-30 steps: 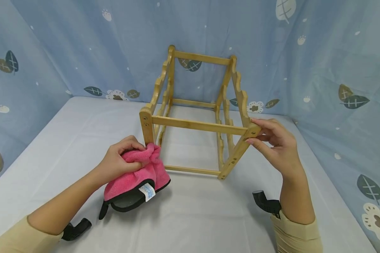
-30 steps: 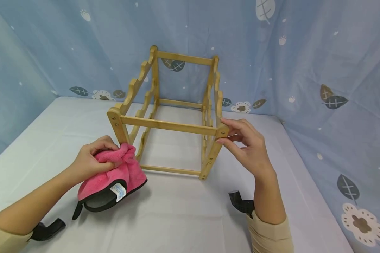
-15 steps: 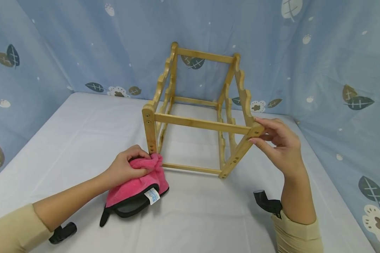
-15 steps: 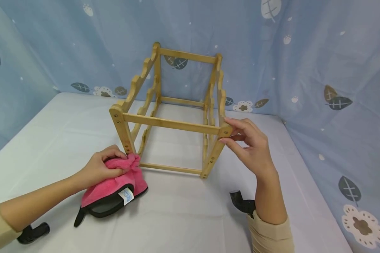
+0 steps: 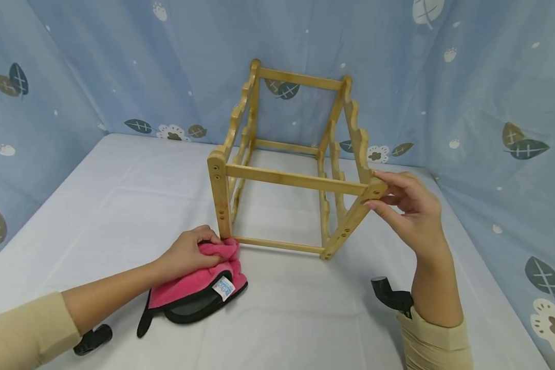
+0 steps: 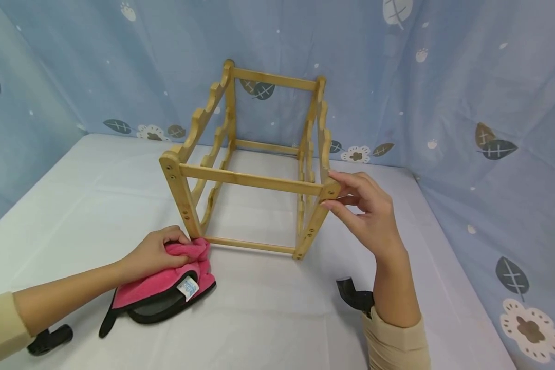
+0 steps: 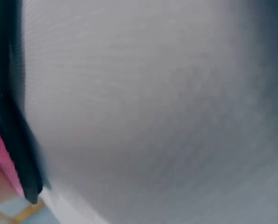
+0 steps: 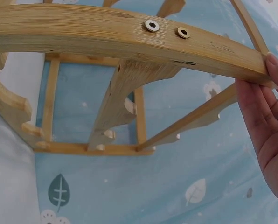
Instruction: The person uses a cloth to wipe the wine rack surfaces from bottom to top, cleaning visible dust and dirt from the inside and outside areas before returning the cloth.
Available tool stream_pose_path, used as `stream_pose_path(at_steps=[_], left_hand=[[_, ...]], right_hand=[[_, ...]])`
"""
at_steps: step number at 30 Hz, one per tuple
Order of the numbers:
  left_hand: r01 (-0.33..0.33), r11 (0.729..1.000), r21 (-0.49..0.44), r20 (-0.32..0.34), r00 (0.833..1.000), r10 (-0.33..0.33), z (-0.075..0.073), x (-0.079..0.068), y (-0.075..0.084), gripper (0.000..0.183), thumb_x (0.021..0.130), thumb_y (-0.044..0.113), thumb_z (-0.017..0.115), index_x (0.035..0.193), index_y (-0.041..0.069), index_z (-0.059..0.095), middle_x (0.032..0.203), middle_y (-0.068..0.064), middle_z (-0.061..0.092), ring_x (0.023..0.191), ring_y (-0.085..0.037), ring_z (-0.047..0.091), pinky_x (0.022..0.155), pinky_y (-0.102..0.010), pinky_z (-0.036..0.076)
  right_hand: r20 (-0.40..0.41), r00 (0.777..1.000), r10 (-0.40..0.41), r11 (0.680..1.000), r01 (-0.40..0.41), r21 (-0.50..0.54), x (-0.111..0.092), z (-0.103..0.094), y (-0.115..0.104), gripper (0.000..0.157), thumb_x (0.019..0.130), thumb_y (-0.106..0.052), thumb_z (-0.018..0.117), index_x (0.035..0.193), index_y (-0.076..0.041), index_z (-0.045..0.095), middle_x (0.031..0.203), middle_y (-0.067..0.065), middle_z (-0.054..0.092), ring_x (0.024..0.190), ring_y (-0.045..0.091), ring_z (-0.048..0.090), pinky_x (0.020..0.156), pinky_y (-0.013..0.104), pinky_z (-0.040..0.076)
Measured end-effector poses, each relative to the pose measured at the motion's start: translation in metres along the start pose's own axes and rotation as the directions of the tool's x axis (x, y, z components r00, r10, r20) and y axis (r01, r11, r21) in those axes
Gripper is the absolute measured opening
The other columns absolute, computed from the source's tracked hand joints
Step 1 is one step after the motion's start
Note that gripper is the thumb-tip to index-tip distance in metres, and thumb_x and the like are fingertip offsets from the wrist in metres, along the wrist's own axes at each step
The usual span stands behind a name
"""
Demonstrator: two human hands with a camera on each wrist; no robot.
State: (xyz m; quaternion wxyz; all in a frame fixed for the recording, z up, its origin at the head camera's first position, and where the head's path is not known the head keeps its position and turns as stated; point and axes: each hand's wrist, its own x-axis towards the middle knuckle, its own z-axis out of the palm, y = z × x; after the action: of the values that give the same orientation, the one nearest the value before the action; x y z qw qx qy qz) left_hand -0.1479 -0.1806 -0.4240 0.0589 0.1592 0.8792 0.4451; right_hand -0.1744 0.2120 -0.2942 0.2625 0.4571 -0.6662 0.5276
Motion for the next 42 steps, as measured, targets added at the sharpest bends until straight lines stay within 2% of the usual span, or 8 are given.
stream_pose_path(at_steps=[6,11,18,25,28,35,39,42], left_hand=[[-0.017,0.995,-0.099,-0.036,0.999,0.014,0.009,-0.014,0.009,0.017,0.076,0.015,0.077,0.088,0.020,0.067,0.090,0.004,0.058,0.089,-0.012,0.057,0.073,-0.022,0.050],[-0.117,0.985,-0.124,-0.032,0.993,0.114,0.015,-0.015,0.032,0.022,0.075,0.010,0.077,0.089,0.022,0.066,0.092,0.006,0.058,0.089,-0.012,0.056,0.072,-0.023,0.051],[-0.303,0.941,-0.149,-0.080,0.953,0.294,0.015,0.002,0.080,0.028,0.072,0.002,0.076,0.090,0.022,0.068,0.087,0.008,0.058,0.083,-0.011,0.056,0.068,-0.024,0.051],[-0.378,0.898,-0.226,-0.071,0.926,0.371,0.026,0.014,0.104,0.028,0.071,0.002,0.076,0.092,0.018,0.069,0.083,0.006,0.055,0.080,-0.012,0.054,0.062,-0.024,0.050],[-0.457,0.862,-0.217,-0.116,0.889,0.443,0.030,0.018,0.114,0.028,0.070,0.000,0.076,0.092,0.016,0.068,0.082,0.006,0.054,0.080,-0.010,0.053,0.061,-0.024,0.050],[-0.653,0.723,-0.227,-0.227,0.757,0.613,0.033,0.035,0.153,0.027,0.067,-0.004,0.074,0.090,0.008,0.068,0.081,0.002,0.050,0.077,-0.010,0.051,0.058,-0.024,0.048],[-0.702,0.658,-0.273,-0.264,0.712,0.650,0.039,0.044,0.172,0.025,0.068,-0.005,0.073,0.091,0.003,0.069,0.081,-0.001,0.049,0.077,-0.012,0.049,0.057,-0.025,0.047],[-0.739,0.626,-0.249,-0.290,0.674,0.680,0.045,0.051,0.185,0.025,0.068,-0.004,0.074,0.092,0.002,0.070,0.080,-0.002,0.047,0.076,-0.011,0.047,0.056,-0.023,0.044]], right_hand=[[0.008,1.000,0.016,1.000,-0.016,-0.017,-0.001,0.000,0.000,0.050,0.080,-0.010,0.073,0.113,0.021,0.053,0.100,0.009,0.062,0.086,0.011,0.067,0.073,0.019,0.053],[0.006,1.000,0.018,1.000,-0.018,-0.003,0.000,-0.001,0.001,0.050,0.079,-0.009,0.074,0.114,0.021,0.054,0.098,0.008,0.063,0.086,0.011,0.068,0.074,0.019,0.053],[0.009,1.000,0.029,1.000,-0.029,-0.009,0.001,-0.001,-0.001,0.051,0.079,-0.010,0.074,0.114,0.020,0.054,0.101,0.007,0.064,0.086,0.011,0.068,0.074,0.019,0.053],[0.004,1.000,0.021,1.000,-0.021,-0.017,0.000,-0.003,-0.003,0.050,0.079,-0.011,0.074,0.114,0.020,0.055,0.099,0.007,0.064,0.085,0.011,0.067,0.073,0.019,0.053],[0.005,1.000,0.024,0.999,-0.024,-0.027,0.001,-0.003,-0.003,0.051,0.079,-0.011,0.074,0.114,0.020,0.055,0.099,0.006,0.064,0.085,0.010,0.067,0.073,0.019,0.053],[0.014,0.999,0.030,0.999,-0.029,-0.044,0.002,-0.005,-0.004,0.056,0.078,-0.018,0.075,0.115,0.019,0.055,0.099,0.006,0.063,0.085,0.009,0.067,0.074,0.019,0.053],[0.051,0.997,0.052,0.996,-0.049,-0.071,0.002,-0.007,-0.006,0.063,0.077,-0.024,0.076,0.117,0.020,0.053,0.102,0.004,0.062,0.087,0.009,0.067,0.075,0.019,0.053],[0.091,0.994,0.065,0.996,-0.059,-0.072,0.001,-0.010,-0.006,0.067,0.078,-0.027,0.075,0.119,0.020,0.050,0.105,0.004,0.060,0.089,0.009,0.066,0.075,0.019,0.052]])
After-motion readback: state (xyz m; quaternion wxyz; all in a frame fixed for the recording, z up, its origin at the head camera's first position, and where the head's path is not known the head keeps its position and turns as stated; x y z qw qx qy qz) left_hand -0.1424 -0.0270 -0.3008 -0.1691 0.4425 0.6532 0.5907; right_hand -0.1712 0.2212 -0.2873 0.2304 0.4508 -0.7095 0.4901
